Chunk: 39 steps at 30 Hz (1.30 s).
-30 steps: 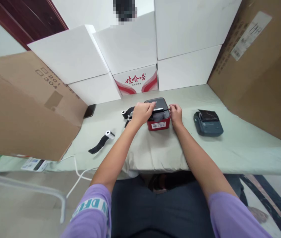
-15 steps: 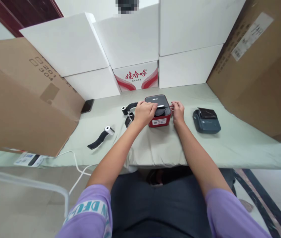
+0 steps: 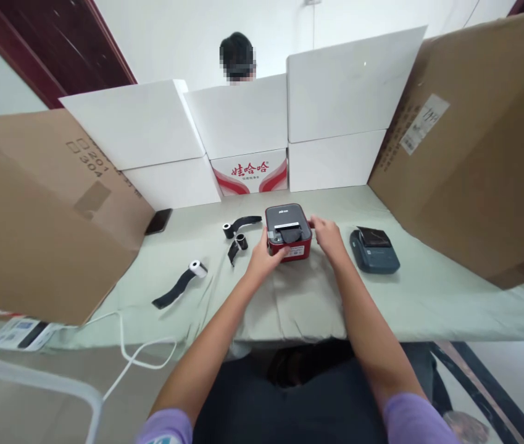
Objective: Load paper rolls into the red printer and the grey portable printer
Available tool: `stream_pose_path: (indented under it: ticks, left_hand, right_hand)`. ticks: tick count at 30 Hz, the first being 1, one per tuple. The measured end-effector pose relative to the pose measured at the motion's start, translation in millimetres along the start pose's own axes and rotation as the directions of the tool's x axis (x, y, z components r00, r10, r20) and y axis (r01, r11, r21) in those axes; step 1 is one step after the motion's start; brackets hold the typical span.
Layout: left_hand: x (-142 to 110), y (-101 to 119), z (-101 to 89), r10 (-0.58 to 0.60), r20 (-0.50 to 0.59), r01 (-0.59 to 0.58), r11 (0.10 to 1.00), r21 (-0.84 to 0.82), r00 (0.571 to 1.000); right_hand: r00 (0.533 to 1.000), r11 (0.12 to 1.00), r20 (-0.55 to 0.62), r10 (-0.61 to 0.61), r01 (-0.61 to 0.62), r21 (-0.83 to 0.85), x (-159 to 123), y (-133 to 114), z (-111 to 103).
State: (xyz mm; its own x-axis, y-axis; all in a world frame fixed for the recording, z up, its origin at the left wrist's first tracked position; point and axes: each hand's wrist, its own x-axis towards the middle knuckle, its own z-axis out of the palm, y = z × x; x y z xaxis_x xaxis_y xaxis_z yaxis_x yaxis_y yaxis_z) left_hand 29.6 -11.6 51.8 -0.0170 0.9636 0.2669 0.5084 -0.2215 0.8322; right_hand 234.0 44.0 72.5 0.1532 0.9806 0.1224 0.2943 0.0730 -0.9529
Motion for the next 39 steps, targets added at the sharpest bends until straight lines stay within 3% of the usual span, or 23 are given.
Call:
stream_pose_path:
  ticks: [4,8,12,16,19,23,26,28,30,32,34,36,39]
  left_hand:
    - [7.9,0.5,9.3,0.013,0.025,-0.012,0.998,-0.055,1.0]
    - [39.8,14.0,24.5,0.079,0.021,-0.077,0.993,-0.087,0.997]
    - [89.4,27.9,63.1,0.141,-0.032,-0.144,0.983,-0.113,0.99]
    - [127.2,40.5,109.1,0.164,0.012,-0.163,0.985,-0.058,0.986]
    - [138.5,47.0,132.1,0.138,0.083,-0.14,0.99,0.013,0.987]
    - [123.3,48.6,140.6,0.067,0.121,-0.075,0.995,0.069,0.99]
    - [83.3,47.3,141.1,0.058,0.078,-0.064,0.994,0.085,0.995]
    - [50.8,47.9,147.8,0.131,0.195,-0.147,0.987,0.068,0.972]
    - [24.1,51.1,161.2,0.16,0.43,-0.2,0.978,0.051,0.888]
    - [8.8,56.1,176.1,0.188,0.577,-0.241,0.97,0.016,0.795]
    - [3.9,59.5,182.7,0.212,0.611,-0.252,0.967,-0.02,0.763]
    - [5.0,57.2,173.3,0.235,0.574,-0.251,0.967,-0.053,0.784]
    - [9.0,39.0,128.2,0.294,0.467,-0.291,0.953,-0.081,0.834]
  right_hand:
    - [0.999,0.981,0.042,0.017,-0.009,-0.195,-11.5,-12.6,-9.7]
    - [1.0,0.971,0.008,-0.017,0.018,-0.239,12.4,-24.7,-29.5]
    - [0.997,0.991,0.025,-0.068,0.071,-0.117,64.1,-26.4,-60.3]
    - [0.995,0.995,0.014,0.099,-0.099,0.005,102.0,-14.0,-83.0]
    - [0.983,0.983,-0.004,0.182,-0.182,0.009,114.1,-3.3,-94.8]
    - [0.972,0.971,0.027,0.234,-0.235,0.044,111.5,8.7,-126.1]
    - [0.969,0.971,-0.088,0.23,-0.224,0.079,85.0,30.2,-160.5]
    - [0.947,0.971,-0.251,0.202,-0.162,0.174,54.1,53.6,-176.9]
    - [0.932,0.944,-0.267,0.243,-0.164,0.288,18.7,78.2,-182.2]
    - [0.926,0.911,-0.22,0.308,-0.221,0.349,-12.9,95.8,-176.8]
    - [0.925,0.919,-0.26,0.278,-0.177,0.352,-34.1,101.2,-163.7]
    - [0.933,0.928,-0.287,0.218,-0.107,0.358,-43.0,94.4,-144.6]
    - [0.972,0.923,-0.208,0.113,-0.026,0.383,-39.4,70.7,-104.1]
